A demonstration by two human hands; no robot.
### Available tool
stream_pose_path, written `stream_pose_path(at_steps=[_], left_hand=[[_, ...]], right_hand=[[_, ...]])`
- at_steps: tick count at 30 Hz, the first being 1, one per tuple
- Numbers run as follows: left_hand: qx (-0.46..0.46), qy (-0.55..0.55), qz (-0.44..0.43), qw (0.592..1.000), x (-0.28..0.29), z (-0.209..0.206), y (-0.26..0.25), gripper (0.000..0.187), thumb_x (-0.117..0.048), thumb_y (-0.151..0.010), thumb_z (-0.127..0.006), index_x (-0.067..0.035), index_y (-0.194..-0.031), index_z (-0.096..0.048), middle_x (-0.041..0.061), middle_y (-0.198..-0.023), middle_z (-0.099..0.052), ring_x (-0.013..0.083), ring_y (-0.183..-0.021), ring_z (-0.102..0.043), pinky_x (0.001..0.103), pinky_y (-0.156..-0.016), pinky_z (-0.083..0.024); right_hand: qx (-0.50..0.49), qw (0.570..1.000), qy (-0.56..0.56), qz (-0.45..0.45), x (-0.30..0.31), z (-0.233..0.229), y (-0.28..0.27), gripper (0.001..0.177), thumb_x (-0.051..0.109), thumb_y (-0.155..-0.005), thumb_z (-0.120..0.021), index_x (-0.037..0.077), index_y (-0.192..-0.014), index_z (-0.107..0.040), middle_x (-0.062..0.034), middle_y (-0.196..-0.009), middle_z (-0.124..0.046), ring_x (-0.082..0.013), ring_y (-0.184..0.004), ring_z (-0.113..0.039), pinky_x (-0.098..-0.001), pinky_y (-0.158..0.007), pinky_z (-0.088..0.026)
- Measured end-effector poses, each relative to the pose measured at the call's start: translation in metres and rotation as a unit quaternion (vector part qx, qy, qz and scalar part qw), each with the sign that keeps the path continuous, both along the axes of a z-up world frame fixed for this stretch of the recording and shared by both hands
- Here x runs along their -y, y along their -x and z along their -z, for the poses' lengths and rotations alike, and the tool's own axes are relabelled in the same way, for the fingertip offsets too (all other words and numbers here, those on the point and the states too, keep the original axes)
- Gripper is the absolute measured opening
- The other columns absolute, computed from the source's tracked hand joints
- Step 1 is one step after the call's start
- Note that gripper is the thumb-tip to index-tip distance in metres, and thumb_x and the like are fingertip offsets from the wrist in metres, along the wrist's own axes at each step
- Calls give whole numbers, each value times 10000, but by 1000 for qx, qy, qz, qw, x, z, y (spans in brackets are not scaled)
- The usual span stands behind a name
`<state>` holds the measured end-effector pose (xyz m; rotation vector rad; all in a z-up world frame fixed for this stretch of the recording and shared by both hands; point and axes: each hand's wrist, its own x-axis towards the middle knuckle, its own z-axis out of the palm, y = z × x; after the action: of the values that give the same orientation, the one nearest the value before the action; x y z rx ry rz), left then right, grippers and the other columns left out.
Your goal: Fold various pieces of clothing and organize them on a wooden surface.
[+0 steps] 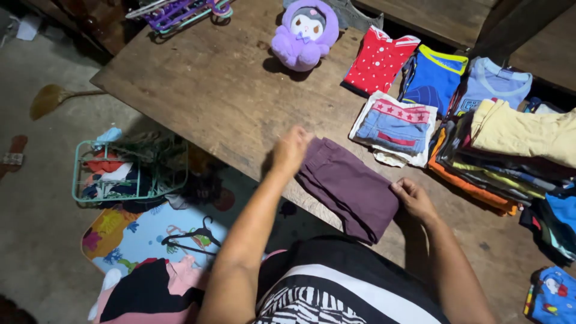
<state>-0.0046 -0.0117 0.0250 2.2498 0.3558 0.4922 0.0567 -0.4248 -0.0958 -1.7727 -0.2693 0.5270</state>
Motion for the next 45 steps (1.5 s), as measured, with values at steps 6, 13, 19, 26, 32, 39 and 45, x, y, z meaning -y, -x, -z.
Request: stream_pose_path(at_steps=[6, 13, 19, 26, 32, 39, 45], left_hand=[[-64, -226, 85, 968, 48, 29, 14, 398, -424, -833, -778, -55, -946, -681, 157, -936, -703, 363, -975, -640, 503, -905, -435], [4, -201, 72, 977, 46, 41, 11, 313, -334, -895, -762, -72, -1022, -649, 130, -1002, -701, 344, -1007, -628, 497, -951, -416], [59, -362, 37, 930, 75, 45, 19, 414, -303, -855, -720, -119, -1216, -635, 123, -1338, -595, 348, -1280, -530, 624, -1083, -329], [1, -363, 352, 863, 95, 37, 31, 613, -570, -927, -524, -280, -1466, -495, 19, -1625, -366, 355, -1549, -215, 776, -1149, -51], [-165, -323, 176, 915, 63, 31, -4, 636, -585, -963, -458, -317, -1538, -419, 39, -1660, -268, 370, -1532, -149, 816, -1095, 21], [-157, -489, 328, 793, 111, 8, 30, 533, -491, -1160, -442, -162, -1576, -498, 98, -1627, -398, 424, -1657, -141, 854, -1148, 0], [-44, -309, 324, 893, 108, 39, 38, 710, -618, -929, -498, -292, -1555, -429, 39, -1690, -255, 367, -1577, -91, 707, -1222, 9]], right_hand=[[-18, 996, -9, 84, -19, -13, 23, 227, 231, -1025, -654, 51, -889, -632, 43, -769, -600, -54, -712, -503, -252, -630, -425], [269, 925, 253, 91, -38, -65, 46, 315, 335, -955, -722, 39, -854, -684, -119, -790, -663, -267, -731, -635, -389, -684, -484], [446, 807, 359, 141, -74, -105, 75, 337, 310, -903, -737, 69, -1126, -662, -183, -1115, -656, -401, -1017, -604, -544, -865, -451], [455, 797, 397, -13, -98, -74, 114, 687, 456, -926, -629, 121, -1499, -455, -142, -1610, -375, -376, -1507, -292, -646, -1193, -216], [279, 838, 469, 24, -84, -55, 112, 824, 602, -934, -478, 186, -1607, -249, -112, -1702, -106, -349, -1564, -27, -786, -1093, 5], [354, 797, 485, 70, -98, -50, 117, 803, 574, -985, -453, 86, -1595, -267, -153, -1710, -139, -381, -1586, -41, -784, -1121, 16], [246, 852, 462, 7, -84, -69, 115, 780, 578, -947, -453, 188, -1601, -283, -47, -1711, -130, -311, -1578, -45, -723, -1157, -4]])
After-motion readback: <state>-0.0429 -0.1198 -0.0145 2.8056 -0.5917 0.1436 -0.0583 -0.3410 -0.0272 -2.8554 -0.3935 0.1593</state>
